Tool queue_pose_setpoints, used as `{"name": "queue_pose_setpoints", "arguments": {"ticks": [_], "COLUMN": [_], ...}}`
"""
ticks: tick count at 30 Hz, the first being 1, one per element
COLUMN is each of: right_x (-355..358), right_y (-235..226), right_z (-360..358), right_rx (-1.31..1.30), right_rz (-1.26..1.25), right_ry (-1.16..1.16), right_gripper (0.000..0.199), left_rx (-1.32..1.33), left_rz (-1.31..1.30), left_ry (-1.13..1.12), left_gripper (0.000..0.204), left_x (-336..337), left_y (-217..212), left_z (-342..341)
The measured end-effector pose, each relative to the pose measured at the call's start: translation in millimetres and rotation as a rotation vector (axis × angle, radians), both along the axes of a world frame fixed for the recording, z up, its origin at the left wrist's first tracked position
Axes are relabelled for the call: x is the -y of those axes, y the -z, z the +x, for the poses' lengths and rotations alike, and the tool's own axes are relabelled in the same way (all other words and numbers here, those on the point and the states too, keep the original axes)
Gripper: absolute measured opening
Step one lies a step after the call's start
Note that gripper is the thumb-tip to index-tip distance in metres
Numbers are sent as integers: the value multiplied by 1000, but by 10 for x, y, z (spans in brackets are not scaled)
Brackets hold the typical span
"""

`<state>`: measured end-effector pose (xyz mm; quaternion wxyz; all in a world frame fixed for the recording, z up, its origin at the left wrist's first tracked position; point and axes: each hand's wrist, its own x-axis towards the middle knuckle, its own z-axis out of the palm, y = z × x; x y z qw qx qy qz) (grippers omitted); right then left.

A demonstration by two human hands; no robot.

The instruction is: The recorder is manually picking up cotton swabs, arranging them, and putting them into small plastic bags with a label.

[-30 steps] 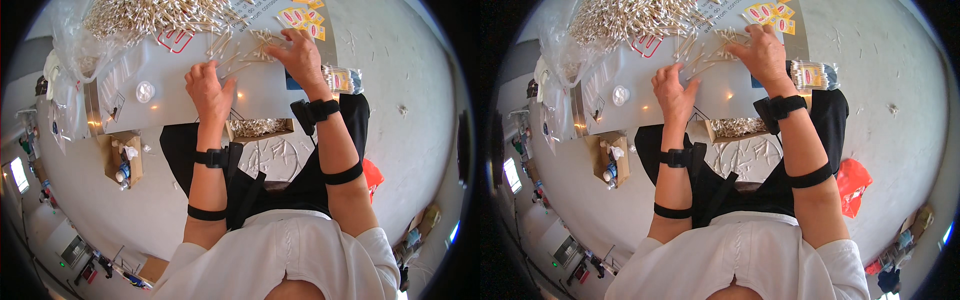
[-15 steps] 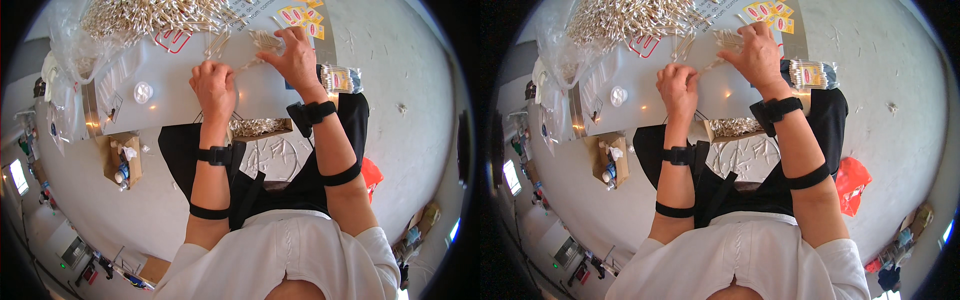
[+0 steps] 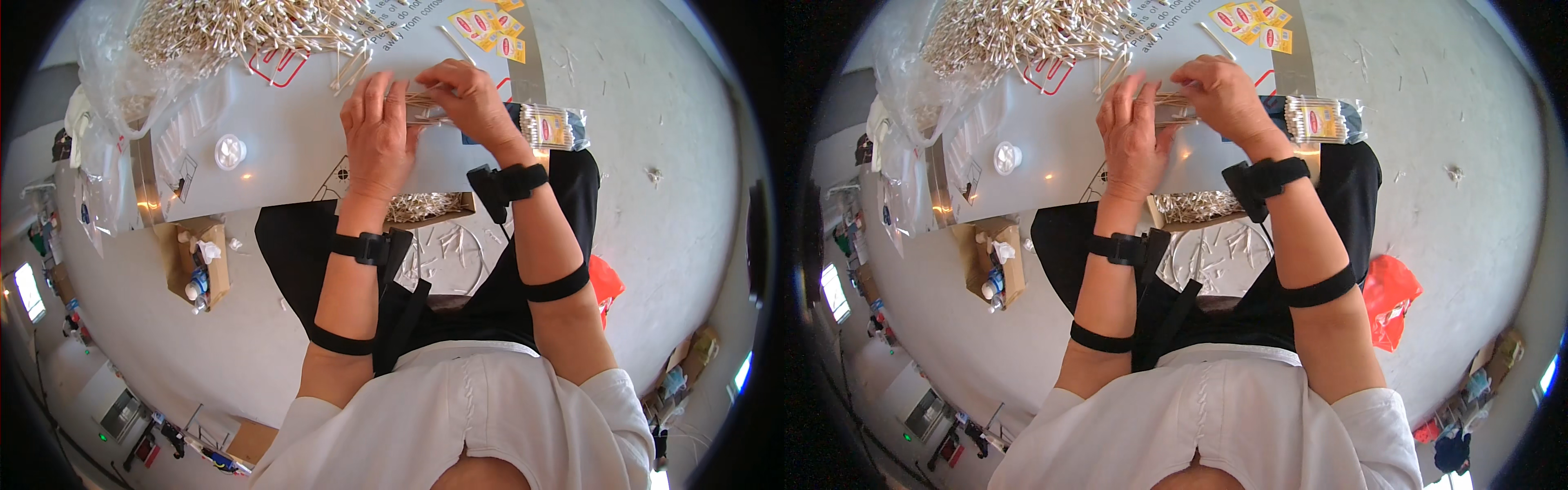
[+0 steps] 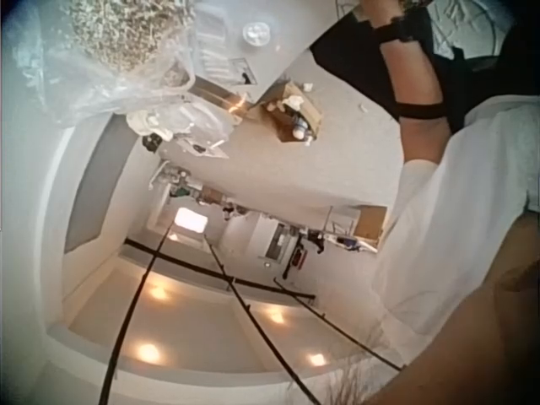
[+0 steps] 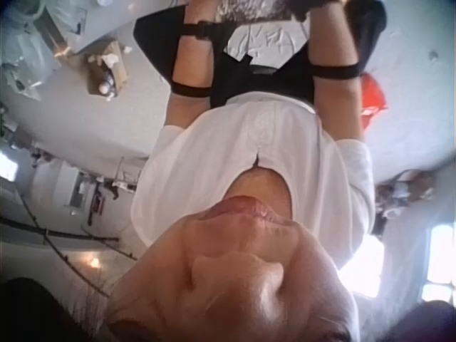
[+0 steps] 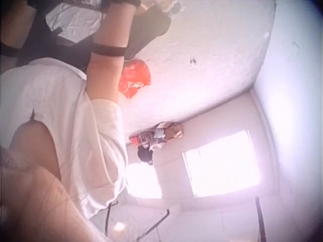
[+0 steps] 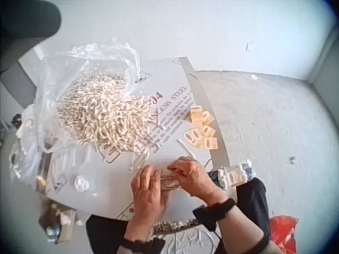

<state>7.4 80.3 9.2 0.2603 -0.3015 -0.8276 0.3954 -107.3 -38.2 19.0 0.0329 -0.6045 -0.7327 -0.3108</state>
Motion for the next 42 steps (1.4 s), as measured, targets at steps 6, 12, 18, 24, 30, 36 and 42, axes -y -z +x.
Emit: {"name": "queue_pose_setpoints", "arguments": {"ticks": [6, 12, 18, 24, 30, 36, 42], "right_x": [-83, -178, -224, -250, -247, -188, -183], "right_y": [-41, -62, -122, -91, -11, 13, -60], "right_z": [146, 212, 322, 381, 345, 114, -5], "right_rx": [-47, 74, 198, 240, 272, 282, 85], "right_rz": [86, 112, 222, 284, 406, 382, 296], "right_ry": [-70, -68, -18, 4, 112, 173, -26], "right_gripper": [44, 27, 9, 8, 5, 3, 6], "left_rx": [-71, -90, -87, -90, -48, -58, -55], "left_rz": [-159, -119, -34, 88, 97, 64, 87], "left_ry": [159, 150, 88, 71, 7, 32, 33], "left_gripper": [53, 43, 29, 26, 31, 33, 33], "left_x": [-42, -9, 68, 91, 117, 118, 103], "left_y": [-1, 51, 160, 211, 209, 185, 192], "left_z": [-121, -48, 35, 32, 28, 34, 12]}}
